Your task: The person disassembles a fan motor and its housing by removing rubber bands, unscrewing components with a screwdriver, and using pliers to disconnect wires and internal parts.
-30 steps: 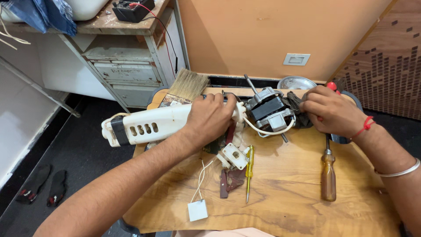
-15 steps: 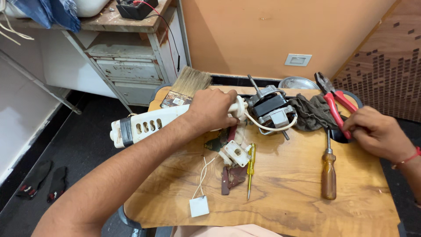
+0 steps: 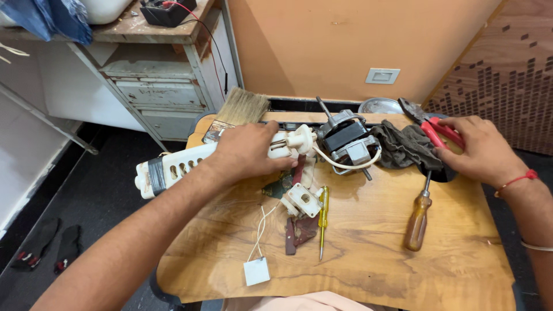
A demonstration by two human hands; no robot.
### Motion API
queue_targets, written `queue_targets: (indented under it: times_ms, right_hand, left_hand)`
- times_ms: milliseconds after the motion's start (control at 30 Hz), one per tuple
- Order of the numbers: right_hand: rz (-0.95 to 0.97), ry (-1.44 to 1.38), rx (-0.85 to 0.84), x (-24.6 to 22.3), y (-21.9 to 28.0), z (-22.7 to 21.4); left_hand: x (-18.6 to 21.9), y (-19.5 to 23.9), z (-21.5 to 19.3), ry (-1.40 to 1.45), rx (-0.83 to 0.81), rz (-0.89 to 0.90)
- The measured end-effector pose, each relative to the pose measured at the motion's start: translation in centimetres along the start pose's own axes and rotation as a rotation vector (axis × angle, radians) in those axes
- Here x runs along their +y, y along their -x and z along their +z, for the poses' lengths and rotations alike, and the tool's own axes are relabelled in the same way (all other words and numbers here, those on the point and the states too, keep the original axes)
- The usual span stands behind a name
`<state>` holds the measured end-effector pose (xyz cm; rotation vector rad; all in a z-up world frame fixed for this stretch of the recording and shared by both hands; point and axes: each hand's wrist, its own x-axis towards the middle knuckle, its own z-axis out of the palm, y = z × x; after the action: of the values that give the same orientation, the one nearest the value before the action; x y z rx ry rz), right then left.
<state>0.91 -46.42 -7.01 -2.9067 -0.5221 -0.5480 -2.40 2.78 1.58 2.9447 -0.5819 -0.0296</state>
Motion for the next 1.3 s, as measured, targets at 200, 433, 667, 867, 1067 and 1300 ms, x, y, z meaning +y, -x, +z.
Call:
queue_targets:
  times_ms: [200, 433, 667, 867, 1067, 1300]
  right_hand:
    - [0.072, 0.099, -0.018, -1.9, -0.1, -1.8]
    - [-0.168, -0.186, 0.247, -14.2, -1.3, -6.4]
    - [-0.503, -0.108, 0.110, -25.2, -6.3, -6.5]
    - [-0.536, 0.013, 0.028, -27.3, -9.6, -3.9]
    - [-0.334, 0.193, -0.349, -28.6, -9.9, -3.4]
    - [-0.428, 0.248, -0.109, -29.3, -8.5, -3.0]
  left_hand:
    - [-1.6, 0.5, -1.8, -0.024, -0.142, 0.036]
    - [-1.7, 2.1, 0.8, -0.215, 0.190, 0.180]
    - [-2.1, 3.7, 2.3, -0.597, 0.633, 0.309]
    - [-2.8, 3.2, 2.1, -0.654, 0.759, 0.371]
    - [-2.8, 2.6, 1.6, -0.702, 0.834, 0.396]
    - [-2.2, 2.6, -0.8, -0.340, 0.292, 0.131]
